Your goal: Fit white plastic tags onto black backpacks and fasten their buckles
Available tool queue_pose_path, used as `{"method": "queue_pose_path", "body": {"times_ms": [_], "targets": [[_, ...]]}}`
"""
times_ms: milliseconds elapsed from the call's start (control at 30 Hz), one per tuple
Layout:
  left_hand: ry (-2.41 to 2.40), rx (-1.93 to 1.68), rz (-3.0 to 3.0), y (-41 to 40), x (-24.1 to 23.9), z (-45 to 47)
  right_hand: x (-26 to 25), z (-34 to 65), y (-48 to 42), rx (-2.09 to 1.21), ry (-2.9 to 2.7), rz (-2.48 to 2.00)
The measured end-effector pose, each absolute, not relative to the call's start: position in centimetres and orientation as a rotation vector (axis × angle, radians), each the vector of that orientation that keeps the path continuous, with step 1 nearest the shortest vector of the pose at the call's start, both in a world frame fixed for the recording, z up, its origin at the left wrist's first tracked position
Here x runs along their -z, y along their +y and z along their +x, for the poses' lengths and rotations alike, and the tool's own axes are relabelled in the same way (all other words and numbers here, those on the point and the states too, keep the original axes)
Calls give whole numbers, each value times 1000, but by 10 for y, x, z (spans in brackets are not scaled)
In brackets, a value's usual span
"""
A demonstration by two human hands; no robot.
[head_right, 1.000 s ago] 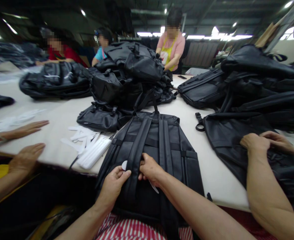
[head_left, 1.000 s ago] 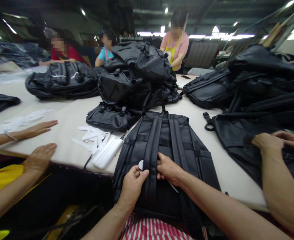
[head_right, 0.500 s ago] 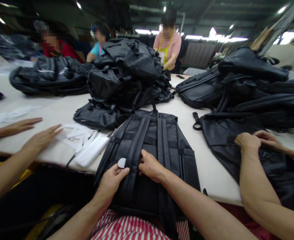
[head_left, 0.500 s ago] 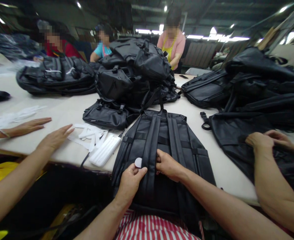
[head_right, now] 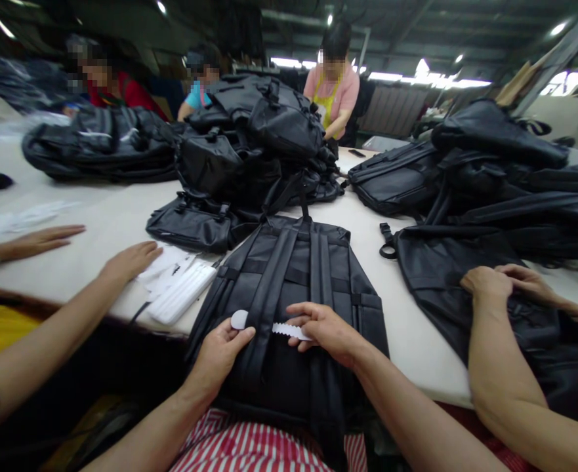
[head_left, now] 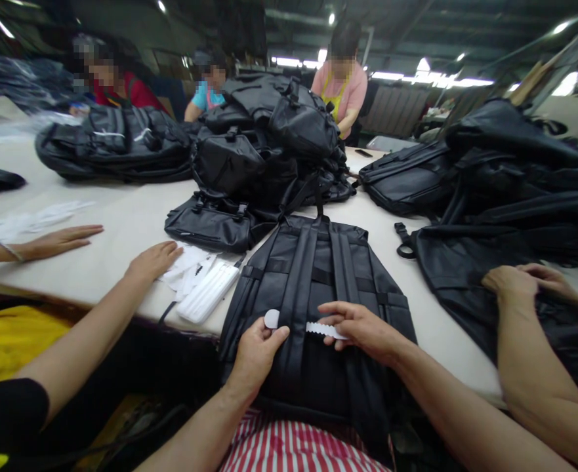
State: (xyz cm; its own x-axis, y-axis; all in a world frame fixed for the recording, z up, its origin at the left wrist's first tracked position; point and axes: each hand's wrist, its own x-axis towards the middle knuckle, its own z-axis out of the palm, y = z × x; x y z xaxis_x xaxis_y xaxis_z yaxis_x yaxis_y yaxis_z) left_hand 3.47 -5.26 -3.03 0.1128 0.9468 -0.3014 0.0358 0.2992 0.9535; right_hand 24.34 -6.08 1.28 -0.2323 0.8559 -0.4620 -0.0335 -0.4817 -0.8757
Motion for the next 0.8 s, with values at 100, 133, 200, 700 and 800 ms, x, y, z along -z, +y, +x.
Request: {"method": "queue_pose_path", "body": {"times_ms": [100, 133, 200, 700, 800], "targets": [[1269, -884, 1054, -52, 29, 34, -14, 253, -70, -1849, -924, -1172], [1266, -885, 1051, -52, 29, 34, -13, 253, -72, -1867, -934, -1124], [1260, -888, 1042, -52, 29, 34, -11, 250, -75, -1897, -983, -1059], [1296, -942, 1111, -53, 34, 37, 2, 229, -62, -1231, -1466, -1227], [1334, -945, 1161, -53, 33, 39, -9, 222, -59, -874, -1738, -1167]]}}
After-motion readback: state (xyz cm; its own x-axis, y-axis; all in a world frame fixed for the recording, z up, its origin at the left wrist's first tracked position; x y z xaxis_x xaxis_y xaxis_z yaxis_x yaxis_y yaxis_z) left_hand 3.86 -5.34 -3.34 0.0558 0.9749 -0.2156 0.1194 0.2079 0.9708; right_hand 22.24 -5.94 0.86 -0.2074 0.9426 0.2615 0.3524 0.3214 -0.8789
